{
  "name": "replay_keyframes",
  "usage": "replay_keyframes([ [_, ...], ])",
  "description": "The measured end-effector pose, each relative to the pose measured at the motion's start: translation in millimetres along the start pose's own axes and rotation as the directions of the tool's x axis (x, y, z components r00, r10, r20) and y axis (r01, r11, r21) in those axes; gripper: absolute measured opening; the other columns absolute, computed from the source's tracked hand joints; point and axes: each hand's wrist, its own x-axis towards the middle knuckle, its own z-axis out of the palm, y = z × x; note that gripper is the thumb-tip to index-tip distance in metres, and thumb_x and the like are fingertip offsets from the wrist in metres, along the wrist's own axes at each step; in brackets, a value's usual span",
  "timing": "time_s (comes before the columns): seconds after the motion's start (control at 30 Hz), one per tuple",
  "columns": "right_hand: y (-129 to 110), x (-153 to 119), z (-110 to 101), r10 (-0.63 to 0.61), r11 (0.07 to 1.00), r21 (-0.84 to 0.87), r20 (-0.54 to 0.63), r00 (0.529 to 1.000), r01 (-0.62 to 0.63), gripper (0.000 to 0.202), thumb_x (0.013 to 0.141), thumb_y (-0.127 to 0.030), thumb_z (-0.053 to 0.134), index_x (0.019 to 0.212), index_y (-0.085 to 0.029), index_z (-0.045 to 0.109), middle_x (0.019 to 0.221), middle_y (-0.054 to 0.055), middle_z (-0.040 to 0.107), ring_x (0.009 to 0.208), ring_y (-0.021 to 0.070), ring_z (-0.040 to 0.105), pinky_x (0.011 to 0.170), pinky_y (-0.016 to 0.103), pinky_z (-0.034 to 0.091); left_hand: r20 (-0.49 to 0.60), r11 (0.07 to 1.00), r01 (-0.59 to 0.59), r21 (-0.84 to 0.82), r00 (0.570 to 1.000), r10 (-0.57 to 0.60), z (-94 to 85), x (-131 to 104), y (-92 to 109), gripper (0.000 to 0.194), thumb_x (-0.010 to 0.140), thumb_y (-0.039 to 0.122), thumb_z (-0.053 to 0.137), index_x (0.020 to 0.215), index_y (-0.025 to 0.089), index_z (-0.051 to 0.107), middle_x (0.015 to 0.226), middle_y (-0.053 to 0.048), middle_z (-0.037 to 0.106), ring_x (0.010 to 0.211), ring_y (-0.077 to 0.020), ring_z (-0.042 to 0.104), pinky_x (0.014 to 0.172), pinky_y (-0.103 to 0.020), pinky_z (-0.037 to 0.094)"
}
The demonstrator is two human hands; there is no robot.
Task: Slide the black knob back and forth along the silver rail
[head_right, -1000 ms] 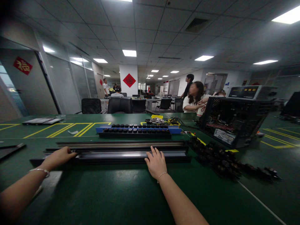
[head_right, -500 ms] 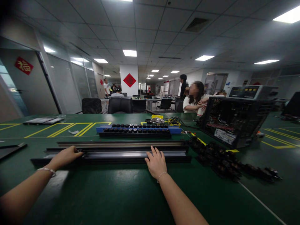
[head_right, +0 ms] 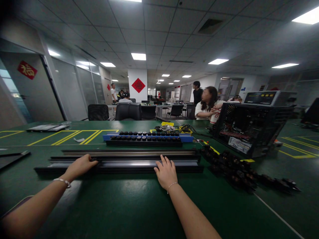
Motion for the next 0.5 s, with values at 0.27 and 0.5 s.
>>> replay_keyframes([
  [0.27, 0.1, 0.1, 0.3, -0.002, 1.000, 0.015, -0.008, 1.000, 0.002, 0.042, 0.091, -0.045, 0.028, 0.120, -0.031, 0.055, 0.146, 0.003, 0.031, 0.132, 0.0222, 0.027, 0.105, 0.043, 0.018, 0.002, 1.000, -0.002, -0.011, 1.000, 0.002, 0.6, -14.7, 27.6, 0.037, 0.070, 0.051, 0.045, 0.083, 0.018, 0.054, 0.091, -0.014, 0.066, 0.084, -0.0286, 0.062, 0.067, -0.034, 0.044],
  [0.5, 0.2, -0.2, 0.5, -0.001, 1.000, 0.011, -0.001, 1.000, 0.001, 0.043, 0.091, -0.046, 0.027, 0.121, -0.031, 0.054, 0.146, 0.003, 0.031, 0.132, 0.0218, 0.026, 0.105, 0.044, 0.016, 0.019, 1.000, -0.013, 0.008, 1.000, 0.012, 5.2, -19.9, 44.2, 0.036, 0.071, 0.051, 0.044, 0.085, 0.019, 0.053, 0.095, -0.013, 0.066, 0.087, -0.0288, 0.062, 0.067, -0.034, 0.043],
])
